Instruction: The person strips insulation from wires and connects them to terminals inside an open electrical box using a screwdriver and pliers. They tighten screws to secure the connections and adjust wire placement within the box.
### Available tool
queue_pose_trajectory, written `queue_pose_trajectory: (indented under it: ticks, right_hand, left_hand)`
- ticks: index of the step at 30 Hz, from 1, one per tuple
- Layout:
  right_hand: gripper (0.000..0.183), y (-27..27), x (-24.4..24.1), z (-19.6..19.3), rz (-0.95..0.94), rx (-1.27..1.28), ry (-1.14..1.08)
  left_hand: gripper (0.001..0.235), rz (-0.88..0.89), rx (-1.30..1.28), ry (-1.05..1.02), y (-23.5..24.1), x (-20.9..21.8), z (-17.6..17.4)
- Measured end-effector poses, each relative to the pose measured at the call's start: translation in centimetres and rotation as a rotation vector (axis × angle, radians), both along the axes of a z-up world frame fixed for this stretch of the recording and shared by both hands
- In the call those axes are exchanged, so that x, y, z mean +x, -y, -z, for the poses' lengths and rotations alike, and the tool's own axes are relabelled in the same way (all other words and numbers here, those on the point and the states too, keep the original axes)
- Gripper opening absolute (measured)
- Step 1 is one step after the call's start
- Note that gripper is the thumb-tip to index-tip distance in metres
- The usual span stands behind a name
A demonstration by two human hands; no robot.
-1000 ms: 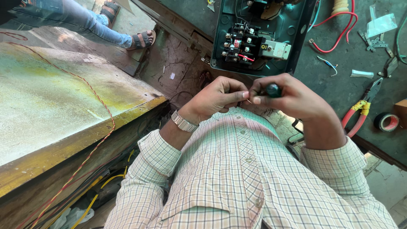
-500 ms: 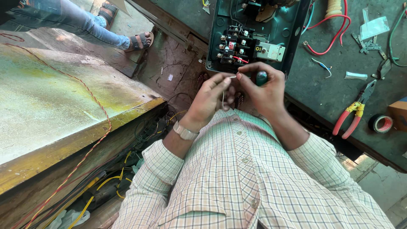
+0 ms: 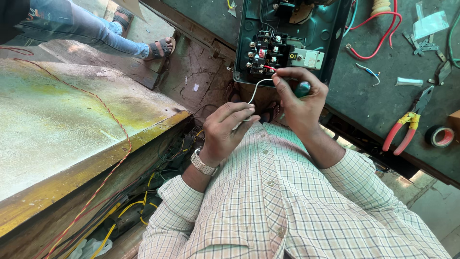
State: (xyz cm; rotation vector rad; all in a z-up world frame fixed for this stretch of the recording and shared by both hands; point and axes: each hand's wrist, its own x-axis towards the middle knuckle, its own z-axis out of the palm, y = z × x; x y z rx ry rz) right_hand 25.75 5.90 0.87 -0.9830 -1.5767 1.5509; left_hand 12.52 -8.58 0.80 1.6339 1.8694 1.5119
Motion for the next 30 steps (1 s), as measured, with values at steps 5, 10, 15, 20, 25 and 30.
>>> queue_pose_trajectory:
  ticks: [5, 10, 15, 20, 25, 30]
  right_hand:
    - [0.019, 0.0, -0.2, -0.8, 0.038, -0.185, -0.079]
    - [0.012, -0.2, 0.0, -1.2, 0.056, -0.066, 0.018]
    - [0.01, -0.6, 0.4, -0.8, 0.04, 0.038, -0.004]
    - [0.005, -0.7, 0.7, -0.7, 0.001, 0.217, 0.005]
    - [0.008, 0.3, 0.7, -0.9, -0.147, 0.482, 0.149]
    - [0.01, 0.4, 0.0, -0.8, -0.051, 0.557, 0.291]
  left_hand:
    - [0.026, 0.086, 0.07, -0.098, -0.4, -0.2, -0.6]
    - [0.031, 0.233, 0.019, -0.291, -0.8, -0.9, -1.6]
    - [0.026, 0.269, 0.045, -0.215, -1.1, -1.1, -0.8]
    - [0.019, 0.132, 0.029, 0.457, -1.8, -0.6, 0.5]
    - [0.019, 0.05, -0.106, 1.053, -4.2, -3.6, 1.6]
    - [0.02, -0.072, -0.129, 0.262, -5.7, -5.9, 1.6]
